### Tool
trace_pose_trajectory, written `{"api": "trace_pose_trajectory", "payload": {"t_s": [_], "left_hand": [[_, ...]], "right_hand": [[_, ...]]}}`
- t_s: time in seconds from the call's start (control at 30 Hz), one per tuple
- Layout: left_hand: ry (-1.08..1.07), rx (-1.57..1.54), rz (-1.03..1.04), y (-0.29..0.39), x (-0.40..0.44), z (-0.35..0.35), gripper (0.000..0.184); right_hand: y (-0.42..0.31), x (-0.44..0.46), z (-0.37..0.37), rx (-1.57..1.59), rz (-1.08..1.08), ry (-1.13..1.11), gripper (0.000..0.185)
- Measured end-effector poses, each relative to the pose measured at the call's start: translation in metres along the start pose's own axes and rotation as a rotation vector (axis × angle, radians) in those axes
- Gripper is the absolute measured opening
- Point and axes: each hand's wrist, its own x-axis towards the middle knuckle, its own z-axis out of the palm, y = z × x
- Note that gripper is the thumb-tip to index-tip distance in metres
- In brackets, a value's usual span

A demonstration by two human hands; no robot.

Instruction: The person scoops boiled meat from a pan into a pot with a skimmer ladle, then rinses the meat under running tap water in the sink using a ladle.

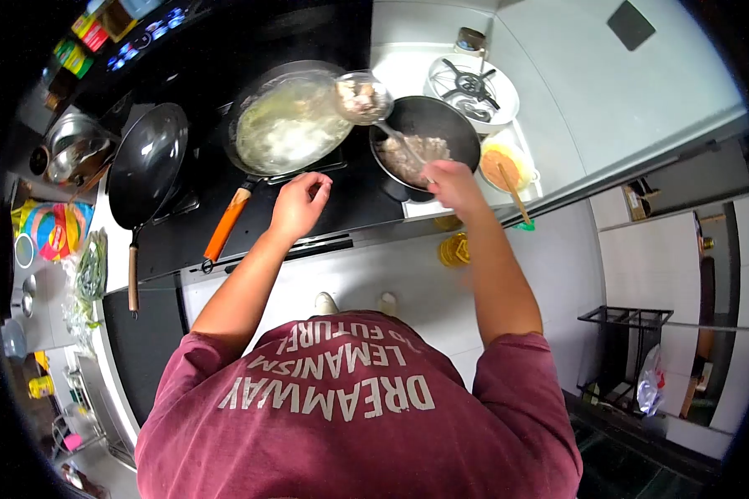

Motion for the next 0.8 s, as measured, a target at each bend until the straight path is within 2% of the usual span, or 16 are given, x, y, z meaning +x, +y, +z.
{"api": "trace_pose_trajectory", "payload": {"t_s": [0.07, 0.17, 0.27, 0.3, 0.4, 0.5, 0.6, 0.63, 0.73, 0.77, 0.8], "left_hand": [[-0.029, 0.004, 0.009, 0.009, 0.003, 0.012, 0.015], [-0.073, 0.013, 0.023, 0.02, 0.007, 0.029, 0.015], [-0.114, 0.01, 0.06, 0.031, 0.012, 0.049, 0.014], [-0.125, 0.01, 0.075, 0.035, 0.013, 0.053, 0.014], [-0.137, -0.023, 0.054, 0.044, 0.015, 0.061, 0.01], [-0.098, 0.03, 0.05, 0.042, 0.015, 0.056, 0.01], [-0.045, 0.026, 0.012, 0.03, 0.015, 0.035, 0.011], [-0.001, 0.032, 0.018, 0.025, 0.014, 0.024, 0.012], [0.117, 0.115, -0.038, 0.007, 0.007, -0.011, 0.013], [0.138, 0.123, -0.106, 0.002, 0.004, -0.024, 0.014], [0.159, 0.127, -0.122, -0.004, -0.001, -0.036, 0.014]], "right_hand": [[0.008, -0.015, -0.039, -0.078, 0.046, 0.153, 0.022], [0.047, -0.02, -0.087, -0.601, -0.185, 0.412, 0.021], [0.045, -0.039, -0.077, -1.074, -0.316, 0.554, 0.019], [0.029, -0.05, -0.066, -1.134, -0.197, 0.585, 0.018], [0.031, -0.05, -0.072, -1.255, -0.074, 0.668, 0.016], [0.039, -0.047, -0.082, -1.257, -0.158, 0.691, 0.018], [0.05, -0.016, -0.094, -0.495, -0.087, 0.448, 0.02], [0.028, -0.016, -0.083, -0.232, 0.033, 0.303, 0.023], [-0.009, 0.01, -0.037, -0.236, -0.019, 0.09, 0.024], [0.004, 0.045, -0.03, -0.571, -0.328, 0.106, 0.025], [-0.006, 0.055, -0.006, -0.718, -0.632, 0.228, 0.025]]}}
